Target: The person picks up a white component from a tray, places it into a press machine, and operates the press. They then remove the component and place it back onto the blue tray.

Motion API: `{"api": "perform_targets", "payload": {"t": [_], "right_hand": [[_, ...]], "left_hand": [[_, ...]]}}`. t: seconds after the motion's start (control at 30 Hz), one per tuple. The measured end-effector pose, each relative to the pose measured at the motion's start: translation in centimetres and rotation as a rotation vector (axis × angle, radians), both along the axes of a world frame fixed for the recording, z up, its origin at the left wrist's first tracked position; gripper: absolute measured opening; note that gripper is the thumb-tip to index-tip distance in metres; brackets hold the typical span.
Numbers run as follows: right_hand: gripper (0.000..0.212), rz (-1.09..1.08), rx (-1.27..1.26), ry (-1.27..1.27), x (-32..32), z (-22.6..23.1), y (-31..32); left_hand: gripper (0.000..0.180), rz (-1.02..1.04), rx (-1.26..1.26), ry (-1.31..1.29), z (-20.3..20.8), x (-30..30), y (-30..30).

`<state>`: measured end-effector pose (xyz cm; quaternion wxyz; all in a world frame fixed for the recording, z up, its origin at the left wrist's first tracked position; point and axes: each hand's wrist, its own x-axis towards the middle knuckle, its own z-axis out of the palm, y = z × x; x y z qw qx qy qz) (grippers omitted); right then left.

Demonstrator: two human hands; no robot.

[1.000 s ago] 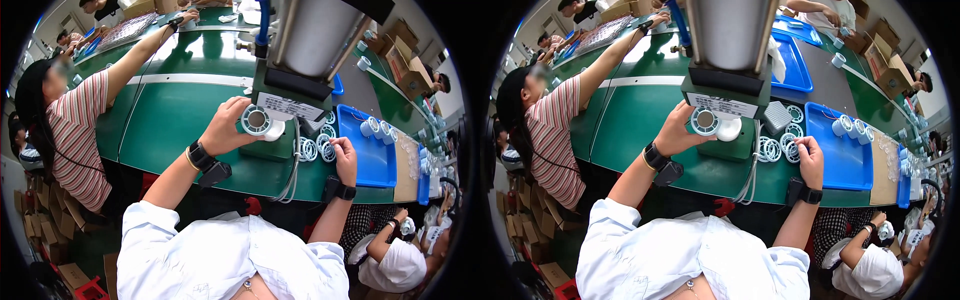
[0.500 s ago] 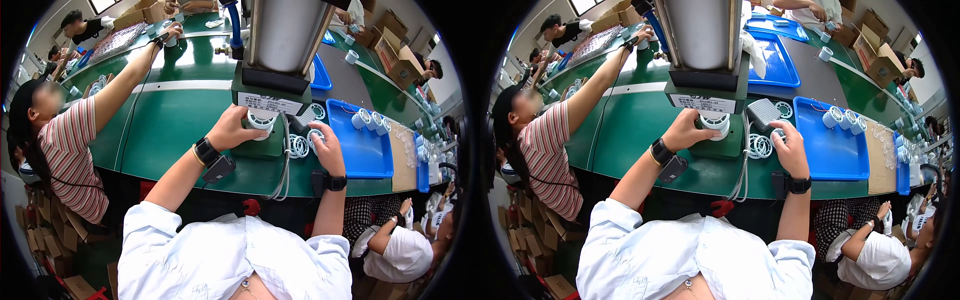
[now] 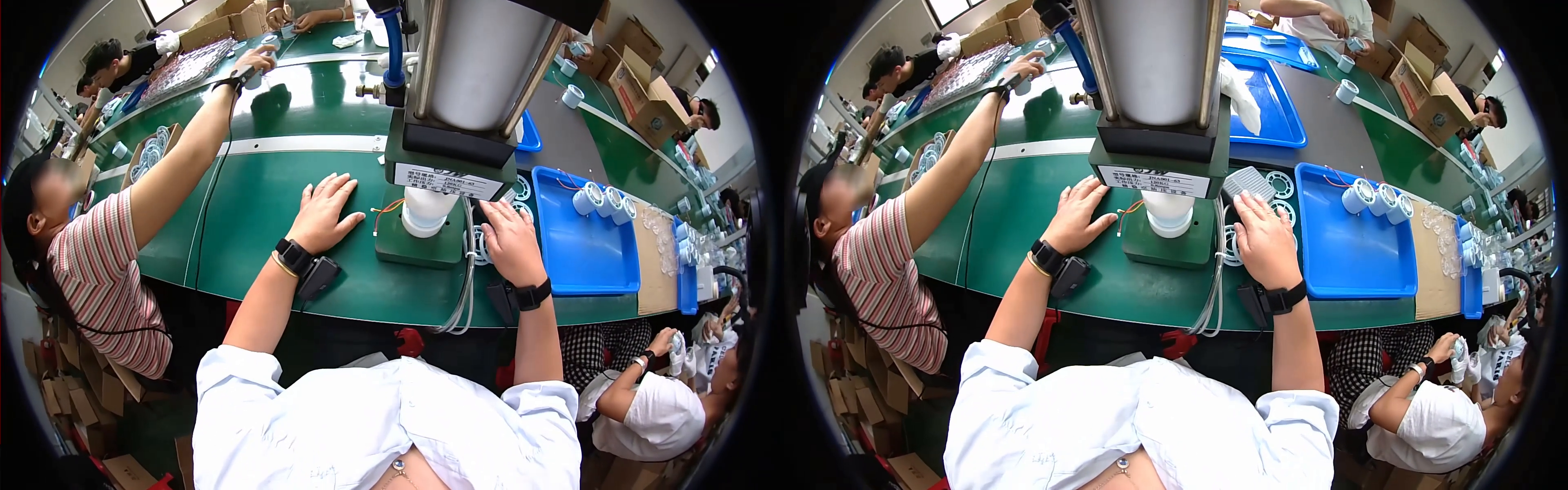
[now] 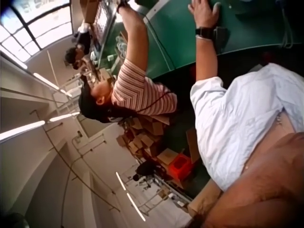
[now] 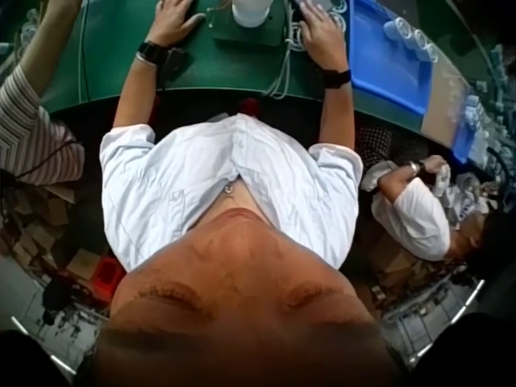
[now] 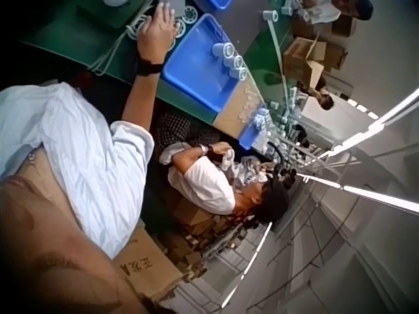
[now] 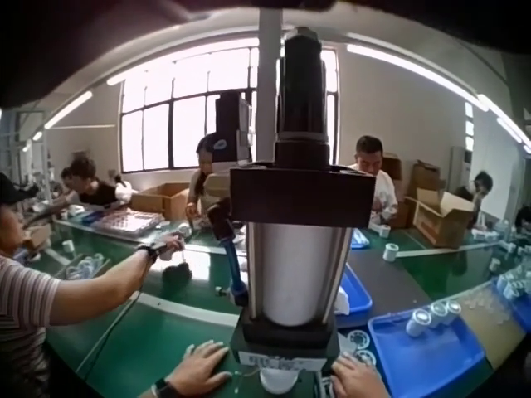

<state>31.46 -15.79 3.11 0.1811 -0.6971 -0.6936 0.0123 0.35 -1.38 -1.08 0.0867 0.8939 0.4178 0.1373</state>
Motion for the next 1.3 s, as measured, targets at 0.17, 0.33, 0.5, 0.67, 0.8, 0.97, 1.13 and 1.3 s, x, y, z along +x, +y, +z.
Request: {"api": "perform_targets", "payload": {"t": [0.17,0.33,0.5,0.67,0.8,0.97,1.13,1.3], "right_hand": [[0.044,0.104,0.052,0.163,-1.4,2.9,0.8],[0.043,0.317,0.137,0.447,-6.1,5.3,3.1],[0.051,0.11,0.3,0.67,-4.0,5.5,2.6],[0.056,-0.243,0.198,0.368,7.8,4.5,-0.3],[0.059,-0.468,0.106,0.211,14.2,3.3,-0.8],[0.058,-0.429,0.191,-0.018,18.6,0.5,-1.0],[0.047,-0.406,0.363,0.121,13.8,1.8,-2.0],[0.018,-0.191,0.126,0.814,6.2,0.6,-3.9]], "left_hand": [[0.061,-0.004,0.006,-0.008,0.2,0.3,0.0],[0.06,-0.045,0.003,-0.054,0.0,1.0,0.1],[0.058,-0.08,0.023,-0.064,-0.1,-0.2,-0.2],[0.056,-0.07,0.02,-0.049,0.2,-0.1,-0.2],[0.056,-0.068,0.026,-0.049,0.3,-0.1,0.0],[0.057,-0.078,0.019,-0.064,0.4,0.3,-0.3],[0.057,-0.054,0.063,-0.053,0.1,-0.7,-0.1],[0.056,-0.065,0.062,-0.078,0.4,0.0,-0.3]]}}
